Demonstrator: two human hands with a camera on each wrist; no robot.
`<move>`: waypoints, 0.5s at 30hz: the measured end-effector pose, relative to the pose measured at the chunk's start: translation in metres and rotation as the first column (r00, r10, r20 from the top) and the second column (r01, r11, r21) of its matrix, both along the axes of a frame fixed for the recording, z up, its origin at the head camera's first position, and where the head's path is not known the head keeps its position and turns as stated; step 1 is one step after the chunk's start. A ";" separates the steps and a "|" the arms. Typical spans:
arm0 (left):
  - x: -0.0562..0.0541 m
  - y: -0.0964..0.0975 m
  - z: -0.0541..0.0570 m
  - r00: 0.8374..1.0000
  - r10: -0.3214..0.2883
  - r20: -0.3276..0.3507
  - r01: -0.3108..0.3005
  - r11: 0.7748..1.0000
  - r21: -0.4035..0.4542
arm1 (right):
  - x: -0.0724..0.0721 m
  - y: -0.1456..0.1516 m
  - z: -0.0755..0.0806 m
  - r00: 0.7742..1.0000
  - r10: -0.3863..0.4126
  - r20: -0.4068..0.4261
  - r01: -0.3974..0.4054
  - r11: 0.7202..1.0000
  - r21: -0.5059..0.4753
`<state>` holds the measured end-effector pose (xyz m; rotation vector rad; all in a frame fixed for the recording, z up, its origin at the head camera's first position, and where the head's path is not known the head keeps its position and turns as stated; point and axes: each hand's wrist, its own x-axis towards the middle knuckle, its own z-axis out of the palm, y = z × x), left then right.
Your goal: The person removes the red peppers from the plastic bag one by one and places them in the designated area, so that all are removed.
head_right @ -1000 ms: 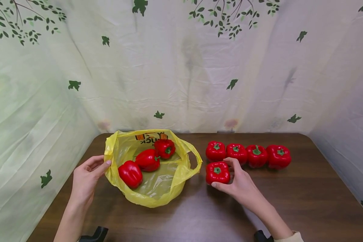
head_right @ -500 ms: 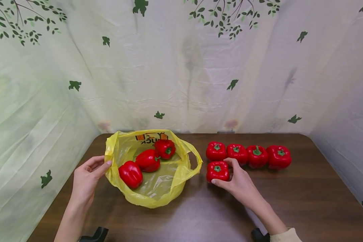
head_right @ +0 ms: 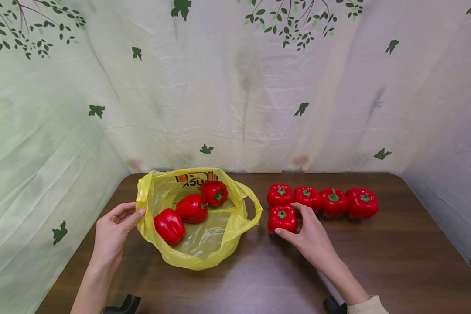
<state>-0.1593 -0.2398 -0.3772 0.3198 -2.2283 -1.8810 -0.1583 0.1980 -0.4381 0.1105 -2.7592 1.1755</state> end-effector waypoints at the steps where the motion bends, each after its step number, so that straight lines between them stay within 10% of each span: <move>1: 0.000 0.000 0.000 1.000 -0.001 -0.001 0.001 1.000 0.001 | 0.000 0.000 0.000 1.000 -0.002 -0.002 0.002 1.000 -0.002; 15: 0.000 0.002 0.000 1.000 -0.005 0.006 0.005 1.000 -0.002 | 0.004 -0.002 -0.002 1.000 -0.008 -0.016 0.008 1.000 0.000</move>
